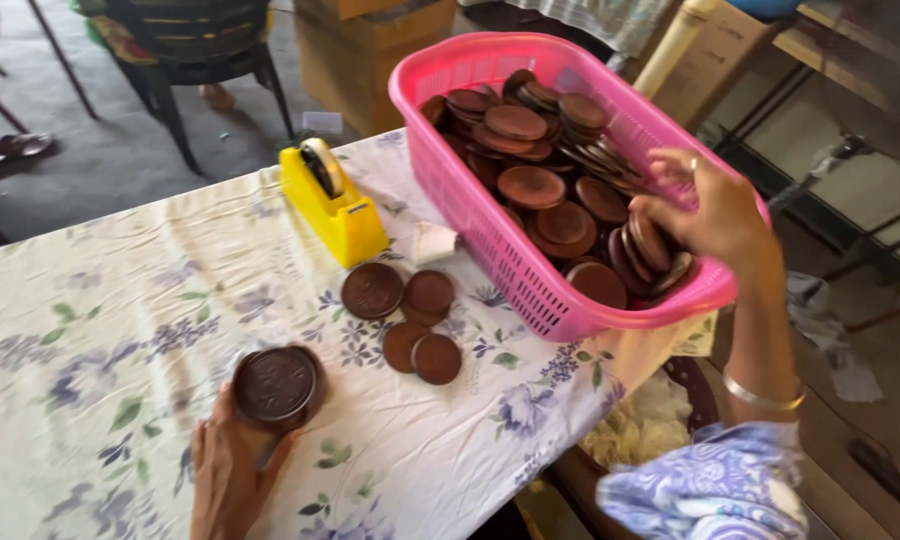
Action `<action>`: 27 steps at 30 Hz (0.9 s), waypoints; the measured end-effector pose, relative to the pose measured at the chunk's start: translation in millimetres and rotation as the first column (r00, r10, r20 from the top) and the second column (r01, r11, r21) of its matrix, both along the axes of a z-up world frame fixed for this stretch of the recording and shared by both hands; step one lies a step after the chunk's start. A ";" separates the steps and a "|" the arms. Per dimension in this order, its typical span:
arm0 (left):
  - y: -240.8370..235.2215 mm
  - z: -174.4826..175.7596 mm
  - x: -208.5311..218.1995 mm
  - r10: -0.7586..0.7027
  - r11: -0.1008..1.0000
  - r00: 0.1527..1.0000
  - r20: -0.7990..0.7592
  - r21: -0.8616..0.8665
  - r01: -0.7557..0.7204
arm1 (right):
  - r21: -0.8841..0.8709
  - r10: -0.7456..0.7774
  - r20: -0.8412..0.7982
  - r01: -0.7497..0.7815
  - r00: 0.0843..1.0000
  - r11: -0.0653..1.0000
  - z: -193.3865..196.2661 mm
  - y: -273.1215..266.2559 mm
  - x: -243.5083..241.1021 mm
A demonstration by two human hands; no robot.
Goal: The person picks up round wooden lids from a pink basket and stacks them into a small wooden bowl on a table. The person repeatedly reaches into the basket, selects lids, and places them into the bowl, occasionally adjusting the stack.
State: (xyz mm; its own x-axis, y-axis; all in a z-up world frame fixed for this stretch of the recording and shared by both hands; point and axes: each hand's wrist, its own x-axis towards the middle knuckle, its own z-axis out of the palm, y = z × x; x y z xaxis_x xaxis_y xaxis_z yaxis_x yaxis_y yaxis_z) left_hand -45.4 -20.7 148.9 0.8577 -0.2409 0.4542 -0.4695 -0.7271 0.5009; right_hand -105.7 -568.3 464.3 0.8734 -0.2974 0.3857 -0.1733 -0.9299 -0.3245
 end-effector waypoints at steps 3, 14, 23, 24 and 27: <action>0.6 -10.4 4.9 0.023 1.000 1.000 0.012 -0.001 -0.023 | -0.174 -0.108 -0.435 0.035 0.894 0.984 -34.7 -143.4 41.1; 3.1 -35.1 9.1 0.087 0.996 0.996 0.033 0.017 -0.087 | -0.017 -0.031 -0.894 0.036 0.448 0.999 -162.0 -305.2 85.5; 4.2 -22.2 7.8 0.074 0.997 0.997 -0.017 0.038 -0.073 | 0.108 -0.032 -0.888 0.275 0.459 0.955 -140.6 -267.1 79.9; 5.1 -21.5 7.6 0.058 0.998 0.998 -0.025 0.029 -0.058 | 0.124 -0.030 -0.885 0.297 0.464 0.947 -140.9 -266.4 78.7; 4.1 -11.9 5.4 0.019 1.000 1.000 -0.022 0.013 -0.018 | 0.157 0.011 -0.882 0.273 0.471 0.949 -140.2 -262.6 77.4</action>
State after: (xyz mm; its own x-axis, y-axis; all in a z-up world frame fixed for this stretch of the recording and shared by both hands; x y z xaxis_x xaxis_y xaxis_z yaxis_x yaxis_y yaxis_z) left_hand -40.0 -16.5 137.0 0.8717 -0.2304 0.4326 -0.4450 -0.7418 0.5016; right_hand -28.3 -830.9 324.1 0.6539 -0.3939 -0.6460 -0.6073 -0.7825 -0.1376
